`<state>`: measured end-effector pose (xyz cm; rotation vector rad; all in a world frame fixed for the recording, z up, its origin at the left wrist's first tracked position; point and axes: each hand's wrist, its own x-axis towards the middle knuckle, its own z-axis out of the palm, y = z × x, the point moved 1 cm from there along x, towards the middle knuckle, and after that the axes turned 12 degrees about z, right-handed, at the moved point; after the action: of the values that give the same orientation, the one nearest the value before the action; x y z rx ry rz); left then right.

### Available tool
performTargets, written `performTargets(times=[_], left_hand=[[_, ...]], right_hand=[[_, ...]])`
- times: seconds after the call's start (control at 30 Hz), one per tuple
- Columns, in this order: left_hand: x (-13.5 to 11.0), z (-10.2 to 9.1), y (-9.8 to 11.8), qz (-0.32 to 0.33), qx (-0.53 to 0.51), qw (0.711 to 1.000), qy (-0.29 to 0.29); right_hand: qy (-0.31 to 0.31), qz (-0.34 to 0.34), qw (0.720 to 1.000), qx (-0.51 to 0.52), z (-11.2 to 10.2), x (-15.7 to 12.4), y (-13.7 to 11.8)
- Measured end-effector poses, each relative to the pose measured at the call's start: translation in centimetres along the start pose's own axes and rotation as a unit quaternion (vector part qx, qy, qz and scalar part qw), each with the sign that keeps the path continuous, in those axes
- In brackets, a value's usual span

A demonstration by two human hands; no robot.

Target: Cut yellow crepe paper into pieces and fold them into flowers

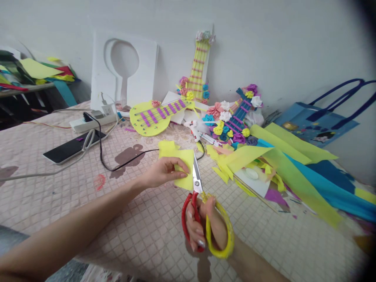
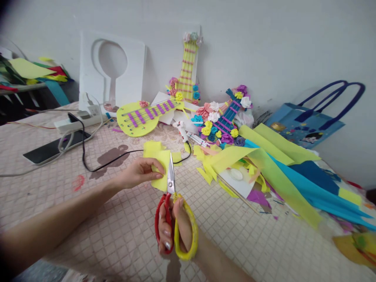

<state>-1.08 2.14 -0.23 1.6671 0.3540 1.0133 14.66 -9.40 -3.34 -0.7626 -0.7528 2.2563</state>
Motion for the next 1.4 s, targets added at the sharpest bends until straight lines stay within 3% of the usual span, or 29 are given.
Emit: performTargets(times=[0.47,1.03,1.2,1.3,1.4], left_hand=[[-0.1,0.4,0.0,-0.009,-0.027,0.999,-0.036],[-0.1,0.1,-0.3,-0.013,0.007,0.999,-0.049],[-0.2,0.3,-0.3,-0.02,0.025,0.998,-0.06],[0.1,-0.8,-0.6,-0.031,0.054,0.998,-0.025],[0.8,-3.2,-1.4,-0.04,0.143,0.987,0.062]], right_hand=[[0.013,-0.005,1.0,0.012,-0.4,-0.2,-0.6],[-0.055,-0.004,0.997,0.051,-0.7,-0.1,-0.9],[-0.047,-0.024,0.998,0.043,-0.9,-0.1,-1.4],[-0.017,-0.049,0.998,0.032,-1.2,-0.3,-2.2],[0.008,-0.065,0.998,0.025,-1.6,-0.4,-2.9]])
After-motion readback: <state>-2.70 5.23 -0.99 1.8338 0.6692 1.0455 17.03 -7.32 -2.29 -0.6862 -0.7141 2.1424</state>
